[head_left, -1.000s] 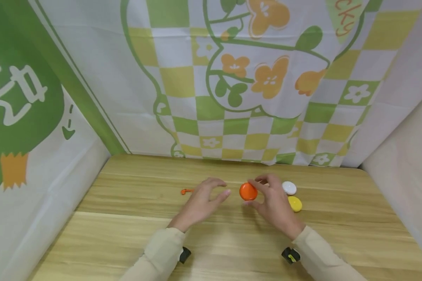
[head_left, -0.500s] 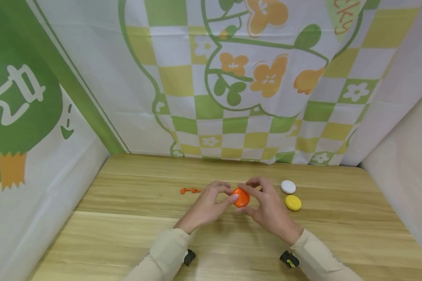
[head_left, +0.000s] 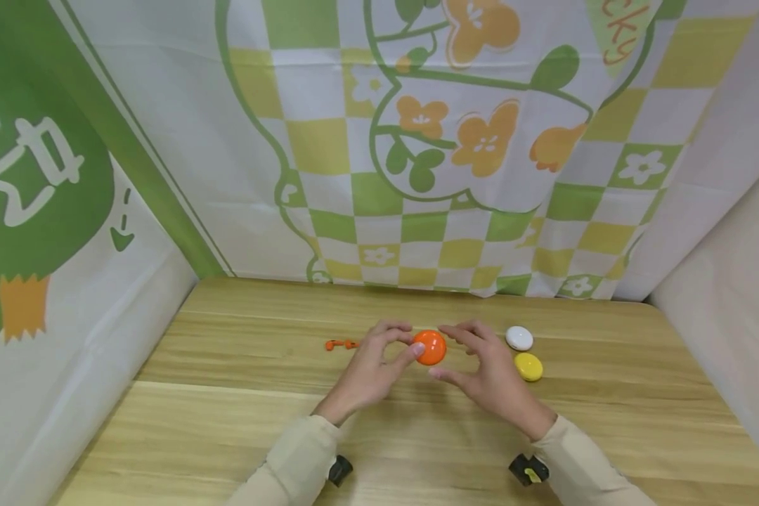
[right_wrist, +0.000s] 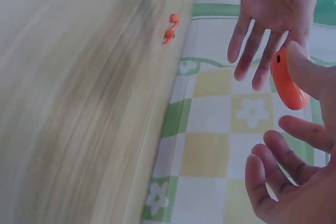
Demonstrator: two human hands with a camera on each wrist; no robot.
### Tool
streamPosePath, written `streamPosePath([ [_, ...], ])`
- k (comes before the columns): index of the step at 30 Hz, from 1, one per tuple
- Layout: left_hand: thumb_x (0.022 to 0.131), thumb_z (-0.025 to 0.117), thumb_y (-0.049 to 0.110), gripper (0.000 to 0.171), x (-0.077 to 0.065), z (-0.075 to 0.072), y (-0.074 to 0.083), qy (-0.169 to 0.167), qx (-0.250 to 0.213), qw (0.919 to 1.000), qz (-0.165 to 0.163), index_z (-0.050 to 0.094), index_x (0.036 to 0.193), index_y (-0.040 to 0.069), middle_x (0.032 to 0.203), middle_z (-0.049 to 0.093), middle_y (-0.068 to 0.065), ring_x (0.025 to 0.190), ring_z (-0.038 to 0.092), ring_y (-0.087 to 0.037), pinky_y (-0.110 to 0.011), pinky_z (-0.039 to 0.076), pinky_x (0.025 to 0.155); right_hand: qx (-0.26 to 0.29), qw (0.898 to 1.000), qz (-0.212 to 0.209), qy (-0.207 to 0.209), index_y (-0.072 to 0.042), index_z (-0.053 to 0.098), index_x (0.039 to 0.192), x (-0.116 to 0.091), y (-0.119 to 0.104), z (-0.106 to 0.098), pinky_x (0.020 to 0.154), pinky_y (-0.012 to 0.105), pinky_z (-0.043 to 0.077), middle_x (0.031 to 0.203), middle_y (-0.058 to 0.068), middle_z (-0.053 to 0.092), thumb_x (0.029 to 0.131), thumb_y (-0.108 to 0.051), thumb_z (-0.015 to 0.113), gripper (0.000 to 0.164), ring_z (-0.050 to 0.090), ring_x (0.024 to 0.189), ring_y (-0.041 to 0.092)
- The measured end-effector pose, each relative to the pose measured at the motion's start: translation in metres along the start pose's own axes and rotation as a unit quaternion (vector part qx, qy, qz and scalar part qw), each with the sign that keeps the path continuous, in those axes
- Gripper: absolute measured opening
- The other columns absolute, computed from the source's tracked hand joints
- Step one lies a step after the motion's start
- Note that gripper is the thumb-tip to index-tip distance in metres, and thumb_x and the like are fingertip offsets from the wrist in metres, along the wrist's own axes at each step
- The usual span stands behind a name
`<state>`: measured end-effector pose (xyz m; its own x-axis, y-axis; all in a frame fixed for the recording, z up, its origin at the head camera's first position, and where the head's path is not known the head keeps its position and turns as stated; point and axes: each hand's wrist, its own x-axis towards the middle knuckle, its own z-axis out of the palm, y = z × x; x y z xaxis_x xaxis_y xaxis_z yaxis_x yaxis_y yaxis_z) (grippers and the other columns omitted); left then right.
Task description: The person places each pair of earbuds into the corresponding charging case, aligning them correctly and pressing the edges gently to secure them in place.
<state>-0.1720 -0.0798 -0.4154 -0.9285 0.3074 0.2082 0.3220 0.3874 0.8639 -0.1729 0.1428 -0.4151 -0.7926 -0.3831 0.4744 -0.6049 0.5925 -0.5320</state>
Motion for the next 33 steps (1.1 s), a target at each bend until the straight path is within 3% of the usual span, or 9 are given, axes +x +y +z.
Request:
streamPosePath([
  [5, 0.101, 0.065, 0.035, 0.029, -0.0011, 0.0005, 0.0018, 0.020, -0.023, 0.9995, 0.011, 0.073, 0.111, 0.009, 0.140, 0.054, -0.008, 0.134, 0.046, -0.033, -0.063, 0.036, 0.107, 0.062, 0.997, 0.051, -0.009, -0.006, 0.074, 0.118, 0.0008, 0.0003, -0.0037, 0.077, 0.038, 0.058, 0.110, 0.004, 0.067, 0.085, -0.020, 0.085, 0.037, 0.062, 0.095, 0.021],
  [10, 0.100, 0.066, 0.033, 0.025, -0.0014, 0.0018, 0.0029, 0.032, -0.031, 0.9987, 0.023, 0.074, 0.110, 0.011, 0.139, 0.055, -0.005, 0.135, 0.045, -0.031, -0.063, 0.034, 0.108, 0.122, 0.989, 0.082, -0.031, -0.010, 0.077, 0.114, 0.0025, -0.0011, -0.0054, 0.080, 0.034, 0.058, 0.109, -0.001, 0.071, 0.091, -0.021, 0.079, 0.026, 0.066, 0.097, 0.019],
  [20, 0.100, 0.066, 0.034, 0.027, -0.0036, 0.0010, 0.0035, 0.017, -0.015, 0.9992, 0.032, 0.072, 0.114, 0.011, 0.140, 0.054, -0.005, 0.134, 0.046, -0.031, -0.063, 0.035, 0.108, 0.166, 0.980, 0.105, -0.041, -0.009, 0.078, 0.112, 0.0038, -0.0028, -0.0062, 0.081, 0.033, 0.058, 0.107, -0.001, 0.074, 0.092, -0.018, 0.077, 0.022, 0.068, 0.095, 0.016],
  [29, 0.097, 0.070, 0.039, 0.032, -0.0035, -0.0033, 0.0062, 0.009, 0.007, 0.9994, 0.031, 0.071, 0.120, 0.016, 0.142, 0.052, 0.001, 0.136, 0.044, -0.026, -0.057, 0.037, 0.110, 0.185, 0.977, 0.098, -0.035, -0.009, 0.079, 0.111, 0.0023, -0.0020, -0.0063, 0.081, 0.036, 0.058, 0.106, 0.000, 0.075, 0.091, -0.016, 0.078, 0.022, 0.070, 0.092, 0.016],
  [33, 0.098, 0.069, 0.039, 0.031, -0.0028, -0.0040, 0.0083, 0.015, 0.011, 0.9987, 0.048, 0.071, 0.117, 0.015, 0.141, 0.052, 0.000, 0.135, 0.044, -0.026, -0.057, 0.037, 0.109, 0.196, 0.975, 0.097, -0.037, -0.008, 0.079, 0.112, 0.0024, -0.0022, -0.0051, 0.082, 0.037, 0.058, 0.108, 0.001, 0.076, 0.091, -0.016, 0.078, 0.022, 0.071, 0.095, 0.016],
])
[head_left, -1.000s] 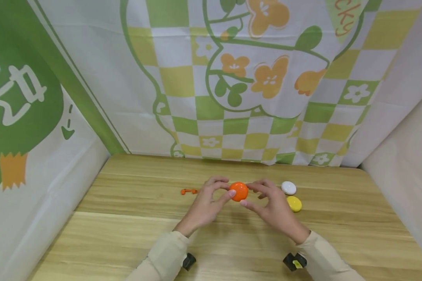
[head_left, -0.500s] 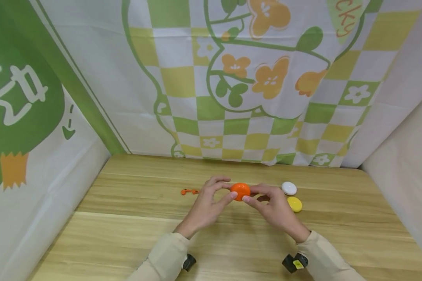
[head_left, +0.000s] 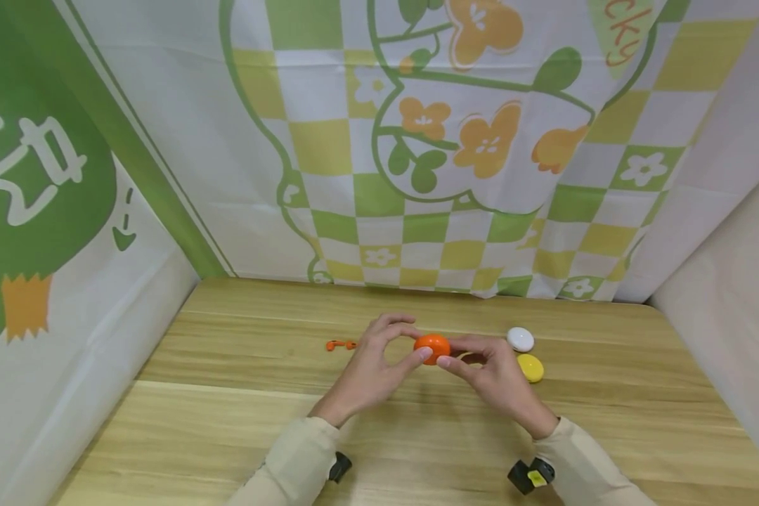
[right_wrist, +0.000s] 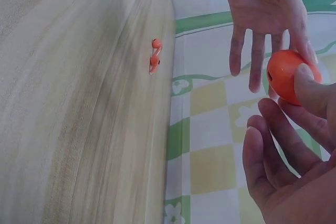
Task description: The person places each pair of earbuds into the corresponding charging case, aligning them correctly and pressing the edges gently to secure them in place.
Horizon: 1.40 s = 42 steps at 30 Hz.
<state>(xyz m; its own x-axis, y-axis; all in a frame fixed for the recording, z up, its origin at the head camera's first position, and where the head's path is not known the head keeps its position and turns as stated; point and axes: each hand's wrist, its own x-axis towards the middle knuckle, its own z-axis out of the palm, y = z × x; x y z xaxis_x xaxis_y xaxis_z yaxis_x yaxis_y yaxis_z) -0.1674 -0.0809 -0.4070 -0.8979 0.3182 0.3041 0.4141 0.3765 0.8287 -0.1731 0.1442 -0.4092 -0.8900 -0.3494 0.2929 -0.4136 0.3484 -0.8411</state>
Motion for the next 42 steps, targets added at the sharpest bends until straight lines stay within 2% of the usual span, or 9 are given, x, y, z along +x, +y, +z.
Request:
streamPosePath([
  [5, 0.098, 0.070, 0.035, 0.026, 0.000, 0.001, 0.001, 0.002, -0.002, 0.9999, 0.010, 0.072, 0.113, 0.013, 0.140, 0.052, -0.001, 0.135, 0.043, -0.027, -0.057, 0.037, 0.108, 0.007, 1.000, 0.001, -0.002, -0.007, 0.078, 0.112, -0.001, -0.001, 0.000, 0.082, 0.037, 0.059, 0.109, 0.003, 0.076, 0.090, -0.014, 0.078, 0.023, 0.072, 0.096, 0.016],
  [13, 0.102, 0.062, 0.040, 0.028, 0.002, 0.003, 0.003, 0.003, -0.005, 1.0000, -0.008, 0.072, 0.108, 0.015, 0.140, 0.053, 0.002, 0.136, 0.042, -0.024, -0.058, 0.036, 0.109, 0.007, 1.000, 0.000, -0.004, -0.005, 0.078, 0.113, -0.004, -0.003, 0.000, 0.081, 0.036, 0.059, 0.109, 0.005, 0.076, 0.089, -0.012, 0.078, 0.024, 0.072, 0.098, 0.017],
  [19, 0.104, 0.054, 0.046, 0.035, 0.004, 0.002, 0.005, -0.002, 0.008, 0.9996, -0.026, 0.072, 0.104, 0.016, 0.139, 0.053, -0.001, 0.135, 0.042, -0.027, -0.058, 0.036, 0.108, 0.014, 1.000, 0.000, -0.008, -0.006, 0.077, 0.114, -0.005, -0.003, 0.000, 0.078, 0.032, 0.059, 0.111, 0.006, 0.075, 0.090, -0.010, 0.077, 0.024, 0.072, 0.100, 0.019],
  [25, 0.105, 0.052, 0.047, 0.037, 0.006, 0.001, 0.007, -0.007, 0.018, 0.9991, -0.038, 0.070, 0.097, 0.016, 0.136, 0.055, -0.005, 0.132, 0.044, -0.032, -0.061, 0.037, 0.106, 0.016, 1.000, -0.001, -0.010, -0.006, 0.076, 0.115, -0.005, -0.003, 0.000, 0.078, 0.032, 0.059, 0.110, 0.006, 0.075, 0.091, -0.009, 0.077, 0.025, 0.072, 0.099, 0.020],
  [30, 0.105, 0.053, 0.046, 0.037, 0.007, -0.004, 0.007, -0.003, 0.006, 0.9990, -0.043, 0.072, 0.106, 0.014, 0.134, 0.056, -0.005, 0.130, 0.047, -0.030, -0.058, 0.040, 0.105, 0.012, 1.000, -0.003, -0.004, -0.006, 0.076, 0.115, -0.006, -0.002, -0.001, 0.080, 0.036, 0.059, 0.108, 0.004, 0.076, 0.091, -0.011, 0.077, 0.025, 0.072, 0.097, 0.019],
  [35, 0.105, 0.054, 0.043, 0.041, 0.005, -0.019, -0.007, 0.031, 0.012, 0.9984, -0.045, 0.070, 0.121, 0.009, 0.133, 0.057, -0.009, 0.128, 0.050, -0.030, -0.057, 0.042, 0.104, 0.001, 1.000, 0.005, 0.007, -0.006, 0.077, 0.114, -0.007, -0.002, -0.003, 0.081, 0.036, 0.059, 0.107, 0.003, 0.076, 0.091, -0.012, 0.077, 0.024, 0.072, 0.096, 0.018],
  [39, 0.105, 0.058, 0.038, 0.040, 0.002, -0.033, -0.024, 0.056, 0.034, 0.9959, -0.062, 0.067, 0.128, 0.007, 0.134, 0.056, -0.012, 0.129, 0.051, -0.032, -0.056, 0.046, 0.101, -0.007, 1.000, 0.019, 0.012, -0.006, 0.076, 0.115, -0.009, -0.001, -0.005, 0.081, 0.037, 0.059, 0.108, 0.004, 0.076, 0.091, -0.014, 0.077, 0.025, 0.072, 0.096, 0.018],
  [42, 0.104, 0.061, 0.032, 0.038, -0.001, -0.044, -0.035, 0.061, 0.053, 0.9936, -0.078, 0.065, 0.131, 0.005, 0.136, 0.055, -0.014, 0.129, 0.050, -0.035, -0.056, 0.046, 0.100, -0.008, 1.000, 0.019, 0.012, -0.005, 0.076, 0.115, -0.010, 0.001, -0.006, 0.082, 0.036, 0.058, 0.108, 0.004, 0.076, 0.091, -0.013, 0.077, 0.025, 0.072, 0.096, 0.020],
])
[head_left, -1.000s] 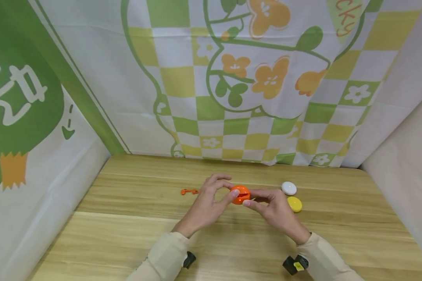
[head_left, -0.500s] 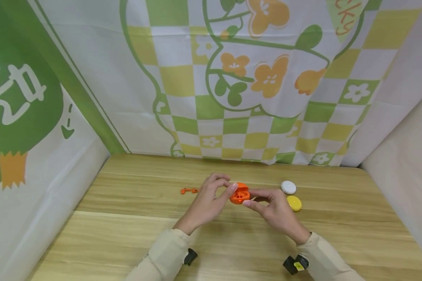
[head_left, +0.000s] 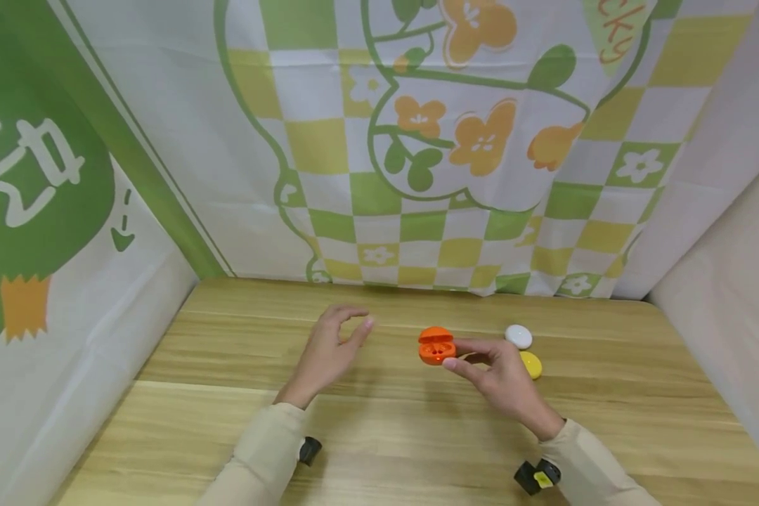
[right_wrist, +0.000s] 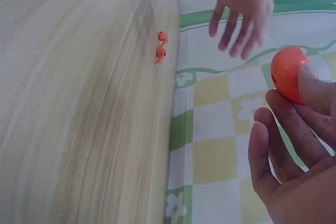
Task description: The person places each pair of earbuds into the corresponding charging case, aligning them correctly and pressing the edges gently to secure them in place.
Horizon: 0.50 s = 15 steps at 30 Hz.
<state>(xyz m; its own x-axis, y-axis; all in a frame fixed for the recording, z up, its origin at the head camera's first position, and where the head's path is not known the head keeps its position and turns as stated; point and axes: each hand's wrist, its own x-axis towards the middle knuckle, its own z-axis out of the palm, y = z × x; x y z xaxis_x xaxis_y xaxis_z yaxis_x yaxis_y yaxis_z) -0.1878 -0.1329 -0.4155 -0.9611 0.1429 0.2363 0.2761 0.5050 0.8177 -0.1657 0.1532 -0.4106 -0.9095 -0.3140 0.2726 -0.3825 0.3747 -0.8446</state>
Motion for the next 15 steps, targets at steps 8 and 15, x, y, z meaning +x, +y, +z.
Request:
streamPosePath([
  [8, 0.100, 0.067, 0.032, 0.046, 0.001, -0.021, -0.030, 0.003, 0.073, 0.9966, -0.038, 0.062, 0.134, 0.001, 0.135, 0.056, -0.019, 0.123, 0.053, -0.038, -0.054, 0.046, 0.100, 0.009, 1.000, -0.004, -0.002, -0.004, 0.076, 0.115, -0.001, 0.001, -0.001, 0.079, 0.033, 0.059, 0.106, 0.005, 0.076, 0.090, -0.008, 0.078, 0.026, 0.072, 0.095, 0.019],
  [15, 0.096, 0.073, 0.025, 0.048, -0.001, -0.030, -0.048, -0.020, 0.113, 0.9894, -0.089, 0.061, 0.131, -0.006, 0.129, 0.059, -0.023, 0.118, 0.055, -0.042, -0.056, 0.048, 0.096, 0.008, 1.000, -0.003, -0.003, -0.005, 0.076, 0.115, -0.001, 0.001, -0.001, 0.079, 0.032, 0.059, 0.107, 0.005, 0.076, 0.090, -0.008, 0.078, 0.025, 0.071, 0.096, 0.017],
])
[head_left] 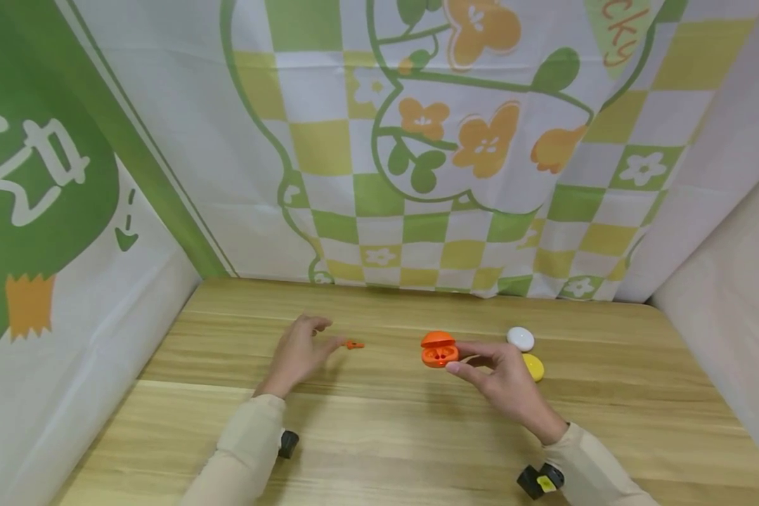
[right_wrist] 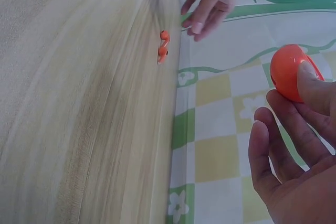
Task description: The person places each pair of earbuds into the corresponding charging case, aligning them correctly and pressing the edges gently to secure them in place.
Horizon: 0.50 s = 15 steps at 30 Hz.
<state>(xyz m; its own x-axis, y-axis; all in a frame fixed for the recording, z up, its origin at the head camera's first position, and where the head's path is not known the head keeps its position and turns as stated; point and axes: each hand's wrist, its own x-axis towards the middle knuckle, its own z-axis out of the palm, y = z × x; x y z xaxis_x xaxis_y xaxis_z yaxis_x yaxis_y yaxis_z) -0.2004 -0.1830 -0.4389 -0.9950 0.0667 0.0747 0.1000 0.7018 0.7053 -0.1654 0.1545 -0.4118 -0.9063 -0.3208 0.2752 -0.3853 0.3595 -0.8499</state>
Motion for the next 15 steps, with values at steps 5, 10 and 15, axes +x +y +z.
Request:
streamPosePath([
  [5, 0.092, 0.077, 0.021, 0.043, 0.003, -0.001, -0.009, -0.013, 0.033, 0.9990, -0.027, 0.066, 0.126, -0.005, 0.127, 0.064, -0.023, 0.117, 0.058, -0.041, -0.057, 0.047, 0.097, -0.001, 1.000, 0.002, 0.002, -0.004, 0.076, 0.114, -0.001, 0.001, 0.000, 0.079, 0.030, 0.058, 0.108, 0.005, 0.076, 0.090, -0.009, 0.078, 0.025, 0.072, 0.096, 0.019],
  [10, 0.088, 0.082, 0.021, 0.043, 0.009, 0.001, -0.013, -0.017, 0.075, 0.9966, -0.031, 0.070, 0.122, -0.002, 0.124, 0.067, -0.022, 0.119, 0.059, -0.044, -0.058, 0.046, 0.100, 0.003, 1.000, -0.001, 0.000, -0.004, 0.076, 0.114, 0.000, 0.001, 0.000, 0.079, 0.033, 0.059, 0.108, 0.006, 0.076, 0.090, -0.008, 0.078, 0.025, 0.071, 0.096, 0.016],
  [15, 0.086, 0.084, 0.024, 0.043, 0.014, 0.004, -0.016, -0.019, 0.130, 0.9911, -0.024, 0.072, 0.119, -0.001, 0.123, 0.067, -0.022, 0.115, 0.059, -0.044, -0.056, 0.049, 0.094, 0.005, 1.000, 0.000, -0.003, -0.004, 0.076, 0.114, 0.000, 0.001, 0.001, 0.079, 0.036, 0.059, 0.108, 0.006, 0.076, 0.090, -0.007, 0.078, 0.025, 0.071, 0.095, 0.016],
])
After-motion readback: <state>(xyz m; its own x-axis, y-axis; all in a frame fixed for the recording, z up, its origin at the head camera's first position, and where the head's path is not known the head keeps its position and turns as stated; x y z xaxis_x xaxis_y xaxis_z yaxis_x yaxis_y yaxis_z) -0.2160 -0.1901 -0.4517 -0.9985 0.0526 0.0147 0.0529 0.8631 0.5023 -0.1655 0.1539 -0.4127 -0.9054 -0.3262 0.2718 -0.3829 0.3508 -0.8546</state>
